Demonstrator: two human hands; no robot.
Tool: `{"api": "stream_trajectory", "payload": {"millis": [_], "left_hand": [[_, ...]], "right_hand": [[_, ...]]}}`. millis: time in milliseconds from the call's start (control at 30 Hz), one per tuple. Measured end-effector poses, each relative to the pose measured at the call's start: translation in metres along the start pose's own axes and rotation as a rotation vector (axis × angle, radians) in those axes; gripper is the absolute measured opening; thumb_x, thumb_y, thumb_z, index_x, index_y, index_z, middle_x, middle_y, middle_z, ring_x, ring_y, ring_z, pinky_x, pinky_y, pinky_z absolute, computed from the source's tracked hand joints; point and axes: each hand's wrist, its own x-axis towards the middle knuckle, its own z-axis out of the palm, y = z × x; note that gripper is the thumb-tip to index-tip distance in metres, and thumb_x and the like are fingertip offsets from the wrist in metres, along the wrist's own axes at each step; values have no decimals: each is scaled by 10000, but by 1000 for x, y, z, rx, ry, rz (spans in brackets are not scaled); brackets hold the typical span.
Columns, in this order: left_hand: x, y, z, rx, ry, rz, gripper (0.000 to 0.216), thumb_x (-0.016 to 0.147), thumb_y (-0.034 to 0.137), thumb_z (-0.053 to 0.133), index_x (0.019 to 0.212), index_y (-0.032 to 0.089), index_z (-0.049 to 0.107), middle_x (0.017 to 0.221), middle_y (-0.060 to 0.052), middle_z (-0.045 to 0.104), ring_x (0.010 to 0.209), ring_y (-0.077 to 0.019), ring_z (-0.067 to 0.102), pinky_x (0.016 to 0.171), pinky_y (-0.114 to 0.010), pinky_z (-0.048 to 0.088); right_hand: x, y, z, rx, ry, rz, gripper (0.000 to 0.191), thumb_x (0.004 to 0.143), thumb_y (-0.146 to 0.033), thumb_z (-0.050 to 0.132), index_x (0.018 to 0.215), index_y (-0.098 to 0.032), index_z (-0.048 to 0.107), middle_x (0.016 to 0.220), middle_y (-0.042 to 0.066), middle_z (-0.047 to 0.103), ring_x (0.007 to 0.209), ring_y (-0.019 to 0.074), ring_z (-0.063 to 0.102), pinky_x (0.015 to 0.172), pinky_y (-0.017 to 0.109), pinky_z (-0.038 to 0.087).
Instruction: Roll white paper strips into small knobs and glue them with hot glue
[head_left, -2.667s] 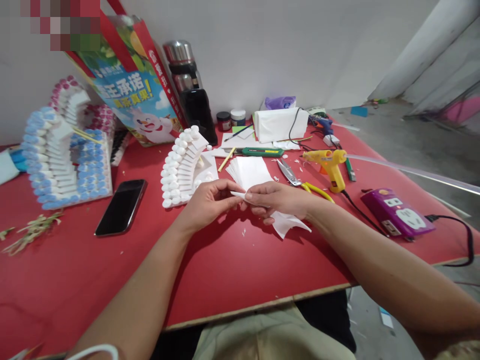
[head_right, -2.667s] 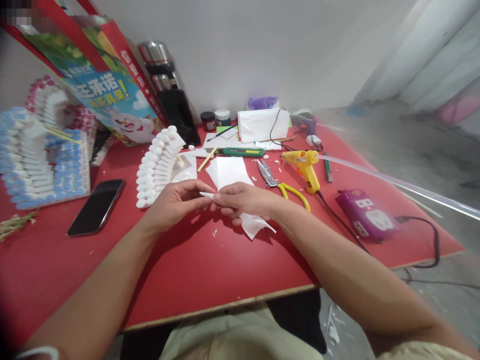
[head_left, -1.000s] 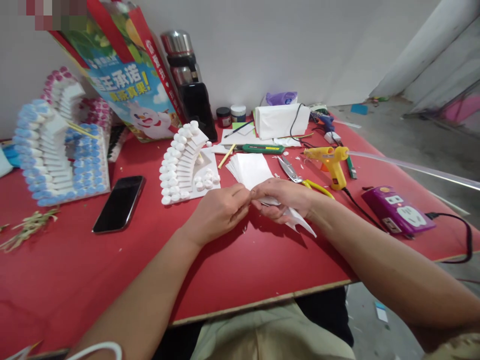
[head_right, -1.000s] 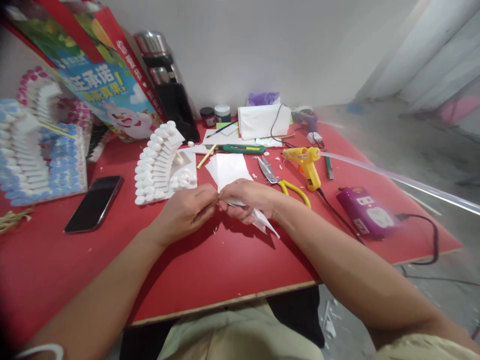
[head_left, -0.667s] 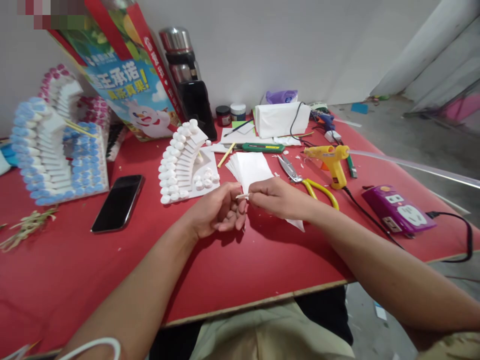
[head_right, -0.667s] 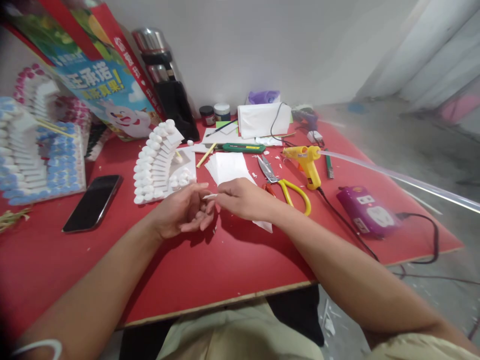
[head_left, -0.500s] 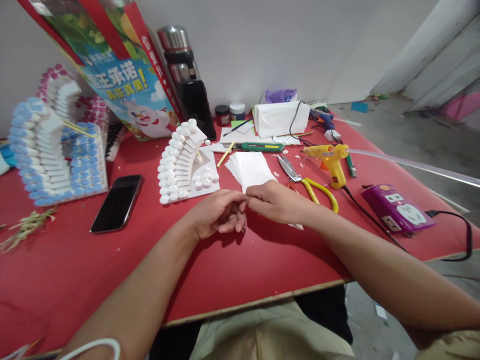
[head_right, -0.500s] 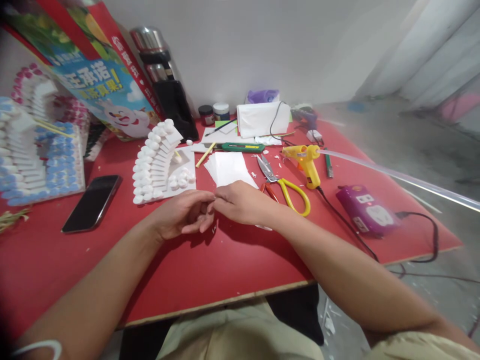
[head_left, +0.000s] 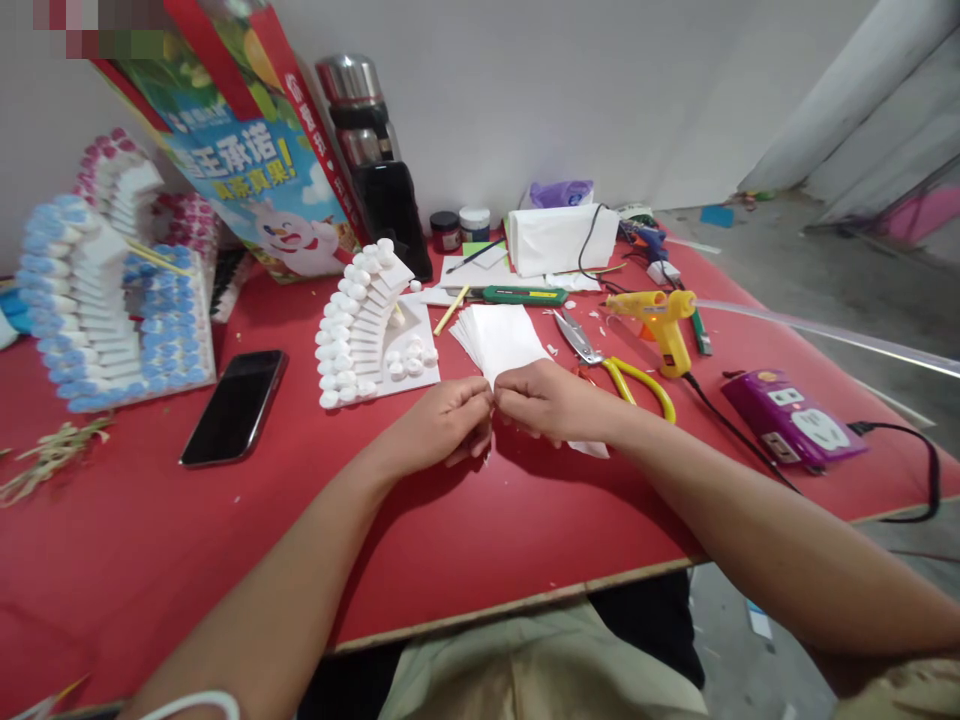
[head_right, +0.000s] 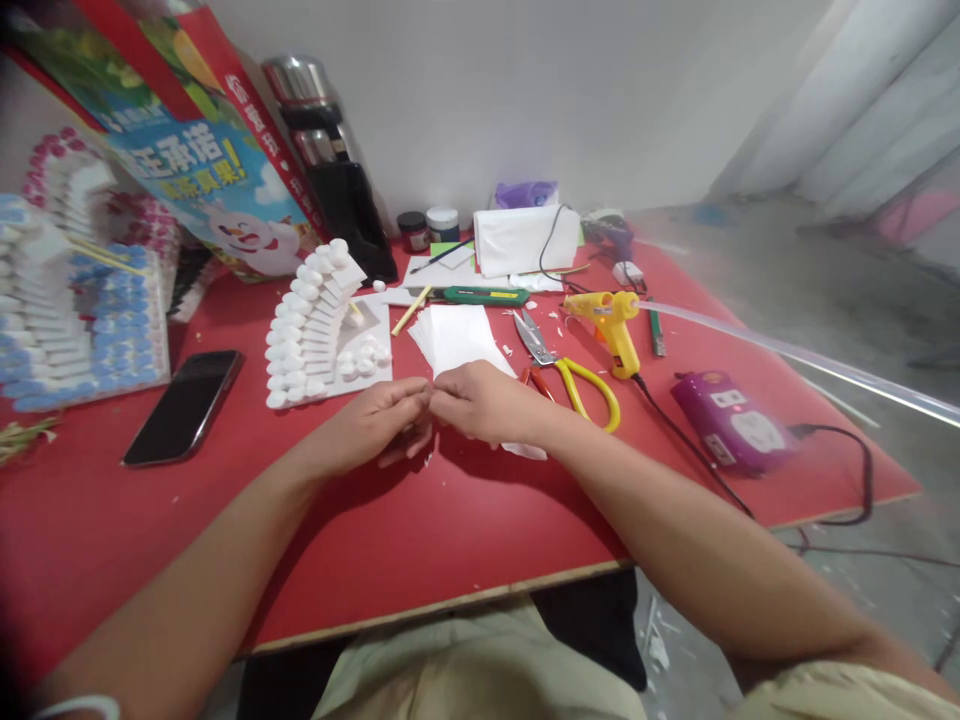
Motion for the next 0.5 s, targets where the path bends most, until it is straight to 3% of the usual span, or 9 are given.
{"api": "stream_trajectory", "payload": {"millis": [133,267,500], "left_hand": [[2,-3,7,231,183,135,250,1012,278,410,776,208,454,628,50,542,558,-103,547,578,-236,401],[6,-6,7,487,301,181,265,1003,291,436,754,206,467,652,38,556,600,-127,529,601,-268,362],[9,-12,-1,582,506,243,293,1020,319,457,795,182,587,664,19,594,619,-136,529,631,-285,362]], "right_hand": [[6,6,8,155,64,68,236,844,-212,478,608,-218,467,476,-71,466,323,84,433,293,210,373],[10,8,10,174,119,70,246,853,-207,501,608,-212,486,472,-65,496,312,83,461,295,207,392],[10,9,6,214,230,-50,142,949,-330,588,877,-211,561,590,-21,686,364,111,582,384,216,442]]}}
